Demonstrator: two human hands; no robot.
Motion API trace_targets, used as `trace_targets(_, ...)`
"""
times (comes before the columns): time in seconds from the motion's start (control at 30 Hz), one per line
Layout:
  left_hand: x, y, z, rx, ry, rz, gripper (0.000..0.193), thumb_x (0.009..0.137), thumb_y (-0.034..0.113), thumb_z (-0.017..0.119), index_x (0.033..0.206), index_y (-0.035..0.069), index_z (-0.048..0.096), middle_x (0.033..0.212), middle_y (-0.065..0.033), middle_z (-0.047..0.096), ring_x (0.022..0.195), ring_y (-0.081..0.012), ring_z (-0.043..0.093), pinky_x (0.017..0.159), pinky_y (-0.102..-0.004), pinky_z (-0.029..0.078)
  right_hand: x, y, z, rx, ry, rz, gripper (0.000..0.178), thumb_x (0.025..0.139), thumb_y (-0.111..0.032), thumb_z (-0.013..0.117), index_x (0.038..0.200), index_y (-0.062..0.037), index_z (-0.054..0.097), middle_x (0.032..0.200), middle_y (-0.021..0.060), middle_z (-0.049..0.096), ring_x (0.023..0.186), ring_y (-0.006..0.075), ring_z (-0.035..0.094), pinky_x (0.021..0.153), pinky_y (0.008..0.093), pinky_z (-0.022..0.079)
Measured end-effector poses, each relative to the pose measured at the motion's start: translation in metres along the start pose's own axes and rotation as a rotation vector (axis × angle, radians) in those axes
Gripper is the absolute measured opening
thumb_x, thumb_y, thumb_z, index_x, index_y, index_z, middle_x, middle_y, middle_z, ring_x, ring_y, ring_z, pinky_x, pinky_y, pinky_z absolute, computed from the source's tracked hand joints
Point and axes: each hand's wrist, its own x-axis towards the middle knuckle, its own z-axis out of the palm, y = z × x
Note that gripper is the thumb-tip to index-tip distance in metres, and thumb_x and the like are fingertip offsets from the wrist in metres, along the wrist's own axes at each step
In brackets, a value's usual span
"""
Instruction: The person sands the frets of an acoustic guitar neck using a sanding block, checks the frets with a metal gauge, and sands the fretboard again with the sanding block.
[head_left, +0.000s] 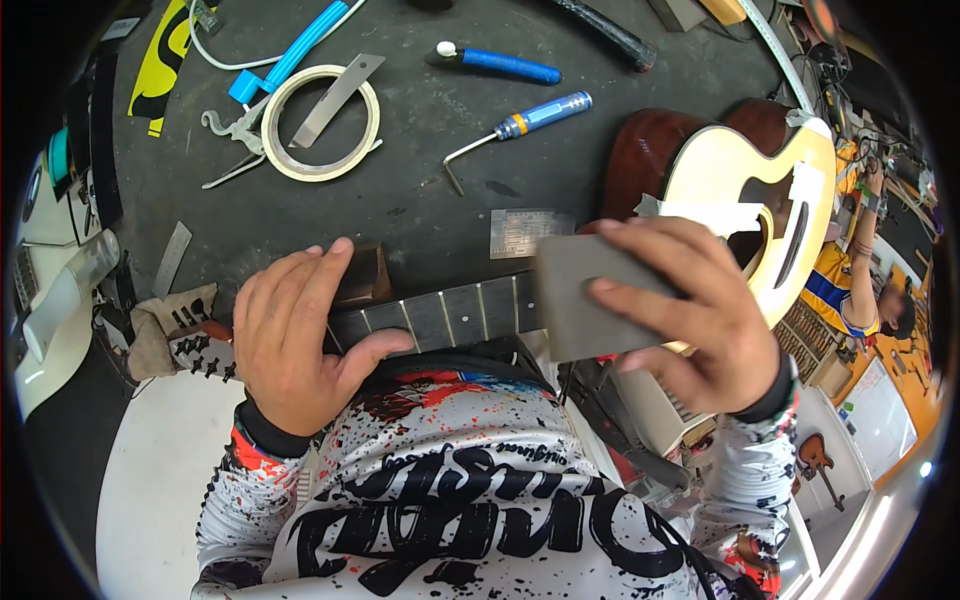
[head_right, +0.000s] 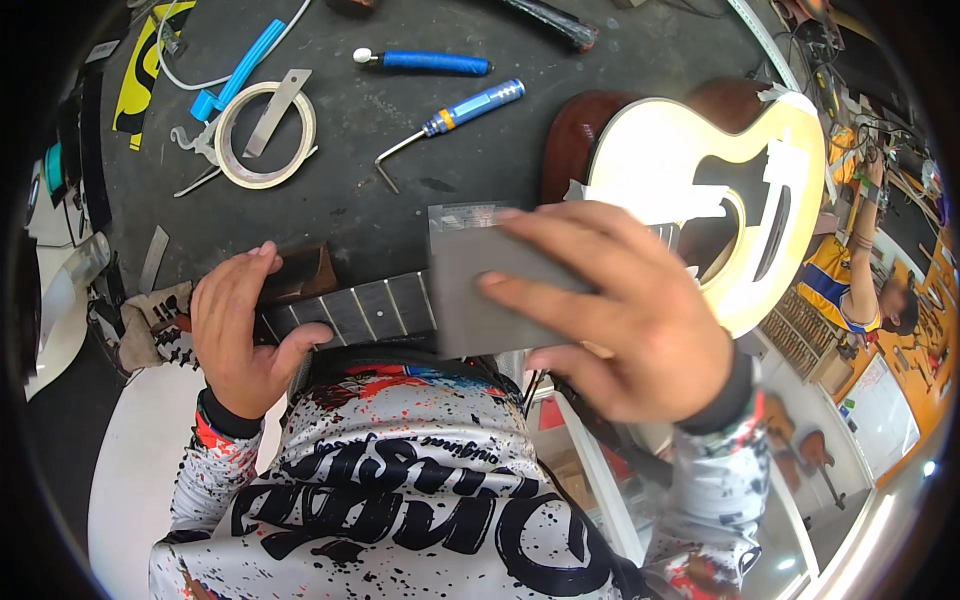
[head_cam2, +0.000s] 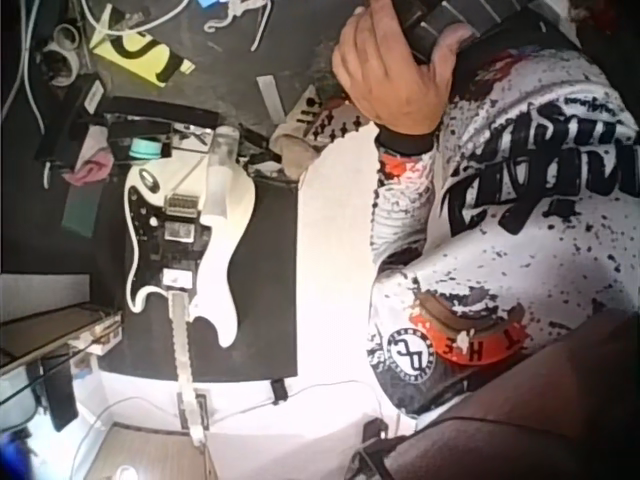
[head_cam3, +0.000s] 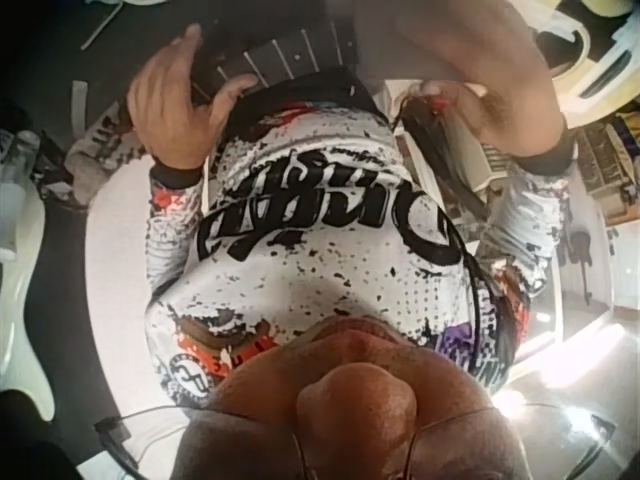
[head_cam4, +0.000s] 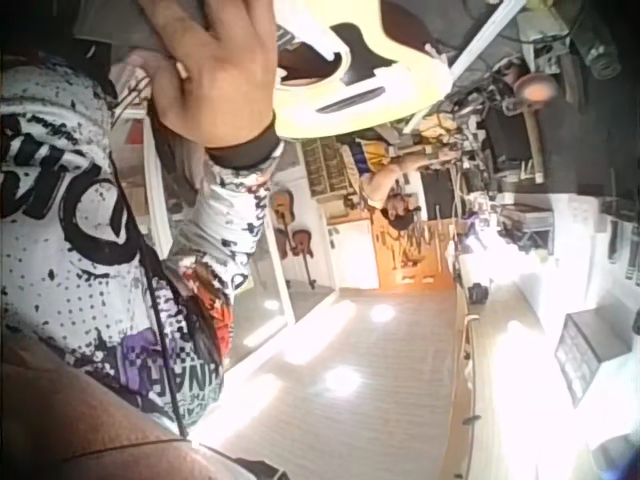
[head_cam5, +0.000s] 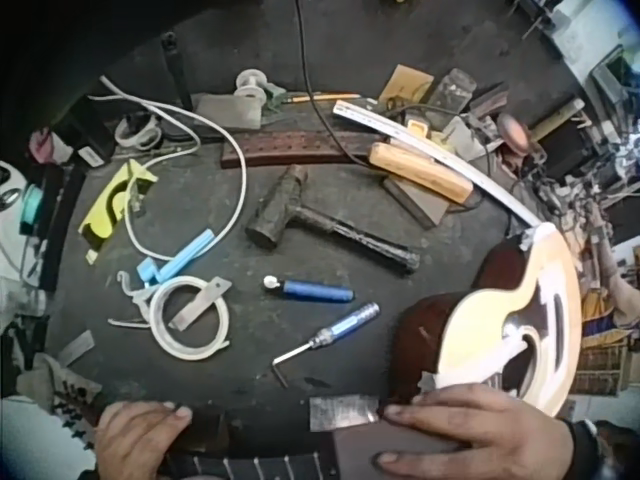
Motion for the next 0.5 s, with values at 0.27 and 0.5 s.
trace_targets(0.27, 0.003, 0.004, -0.002, 0.028, -0.050, 0.009, 0.069, 0.076, 0.054, 0.081, 0.120, 0.001, 0.070, 0.106, -0.0118, 0.072, 0.104, -0.0321, 0.068, 0.089, -0.0438, 0.048, 0.004, 0.001, -0.001, 0.063, -0.016, -0.026, 0.052, 0.083, -0.034, 0.077, 0.125, -0.0031, 0.073, 0.141, 0.0264, 0.059, 0.119, 0.0434, 0.058, 0.102, 0.0536, 0.046)
trace_targets(0.5, 0.001, 0.003, -0.002, 0.016, -0.066, 0.014, 0.065, 0.076, 0.052, 0.081, 0.116, 0.002, 0.072, 0.107, -0.0124, 0.072, 0.104, -0.0326, 0.067, 0.090, -0.0437, 0.048, 0.005, 0.002, 0.001, 0.082, -0.026, 0.002, 0.053, 0.084, -0.035, 0.077, 0.125, -0.0020, 0.073, 0.140, 0.0281, 0.059, 0.121, 0.0445, 0.058, 0.104, 0.0545, 0.045)
